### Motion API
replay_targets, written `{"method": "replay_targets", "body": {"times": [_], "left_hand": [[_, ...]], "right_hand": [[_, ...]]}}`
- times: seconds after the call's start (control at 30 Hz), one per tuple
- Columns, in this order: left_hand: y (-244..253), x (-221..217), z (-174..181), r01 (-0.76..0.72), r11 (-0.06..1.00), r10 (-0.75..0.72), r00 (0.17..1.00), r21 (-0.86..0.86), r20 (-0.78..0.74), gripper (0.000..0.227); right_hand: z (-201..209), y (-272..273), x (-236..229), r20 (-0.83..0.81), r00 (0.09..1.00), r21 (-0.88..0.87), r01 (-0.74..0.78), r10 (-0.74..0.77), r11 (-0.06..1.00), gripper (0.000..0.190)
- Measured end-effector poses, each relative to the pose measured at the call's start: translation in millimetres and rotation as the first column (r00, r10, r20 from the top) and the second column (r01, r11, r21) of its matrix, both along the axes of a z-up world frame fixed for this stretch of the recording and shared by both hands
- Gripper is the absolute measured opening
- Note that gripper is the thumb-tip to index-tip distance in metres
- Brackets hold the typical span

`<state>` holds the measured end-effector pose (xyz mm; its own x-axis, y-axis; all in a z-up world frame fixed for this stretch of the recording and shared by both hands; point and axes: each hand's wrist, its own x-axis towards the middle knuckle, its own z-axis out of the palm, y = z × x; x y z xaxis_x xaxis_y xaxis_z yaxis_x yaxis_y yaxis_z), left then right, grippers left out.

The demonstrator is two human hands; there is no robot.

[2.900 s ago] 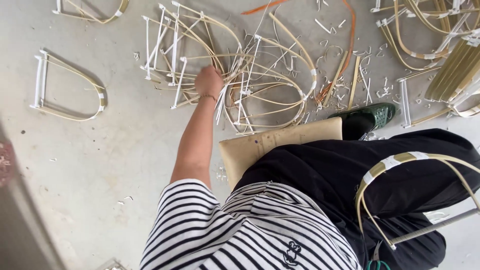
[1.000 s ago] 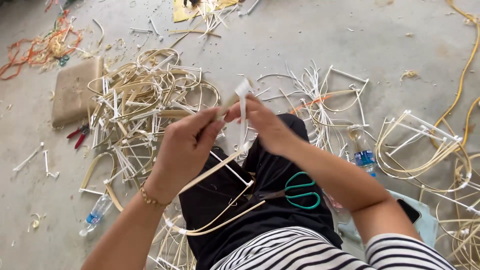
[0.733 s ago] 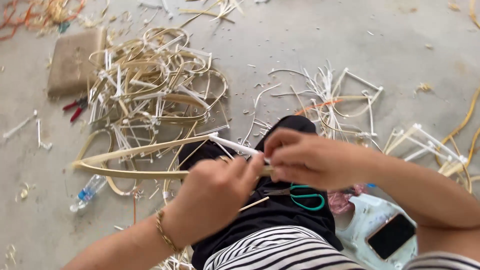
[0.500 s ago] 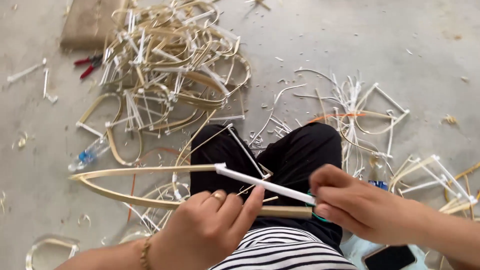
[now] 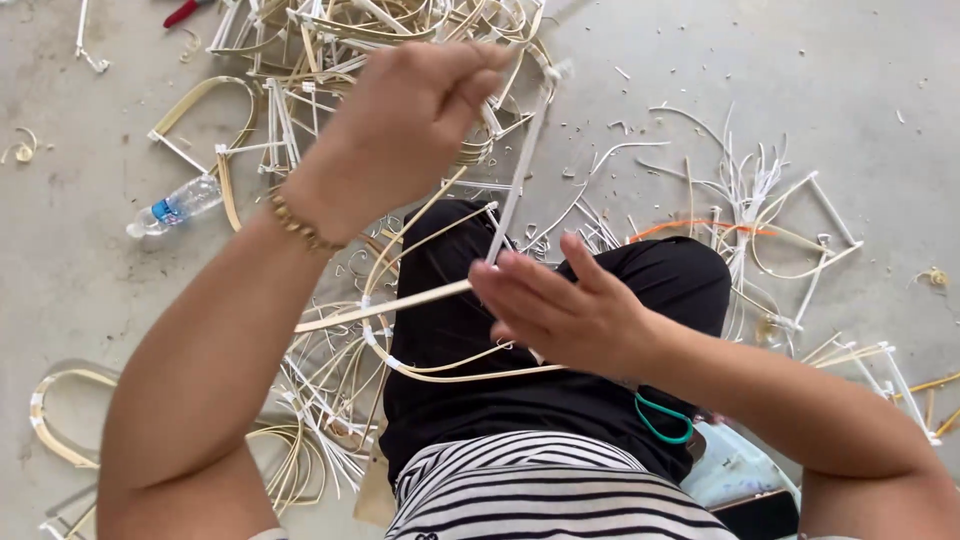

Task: Assembling bamboo or wooden strips into frames using plastic connectors and scissors.

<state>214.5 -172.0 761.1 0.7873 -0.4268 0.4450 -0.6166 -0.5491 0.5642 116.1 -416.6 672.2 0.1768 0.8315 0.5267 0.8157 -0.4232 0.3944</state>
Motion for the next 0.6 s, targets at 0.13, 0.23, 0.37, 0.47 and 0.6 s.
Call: {"method": "replay_targets", "body": {"times": [0.13, 0.23, 0.37, 0.47, 0.6], "left_hand": [[-14, 14, 9, 0.010, 1.000, -0.006, 0.979, 0.017, -0.206, 0.024], [-13, 27, 1, -0.071, 0.993, 0.104, 0.907, 0.094, -0.408, 0.029], [-8, 2, -29, -0.307, 0.853, 0.230, 0.947, 0.423, 0.223, 0.051], [-15, -53, -26, -0.072, 0.835, 0.004, 0.992, 0.545, 0.125, 0.049], [-6, -110, -50, 0.307, 0.913, -0.250, 0.941, 0.269, -0.227, 0.033]], "right_hand": [[-8, 17, 27, -0.072, 0.997, -0.058, 0.003, -0.007, 0.998, 0.054], [-19, 22, 34, -0.373, 0.924, -0.152, -0.156, 0.090, 0.976, 0.046], [-8, 15, 32, -0.631, 0.763, -0.150, -0.296, 0.139, 0.943, 0.024], [12, -3, 38, -0.722, 0.656, 0.044, -0.274, 0.220, 0.961, 0.015], [22, -26, 35, -0.844, 0.463, 0.174, -0.241, 0.271, 0.955, 0.017]]}}
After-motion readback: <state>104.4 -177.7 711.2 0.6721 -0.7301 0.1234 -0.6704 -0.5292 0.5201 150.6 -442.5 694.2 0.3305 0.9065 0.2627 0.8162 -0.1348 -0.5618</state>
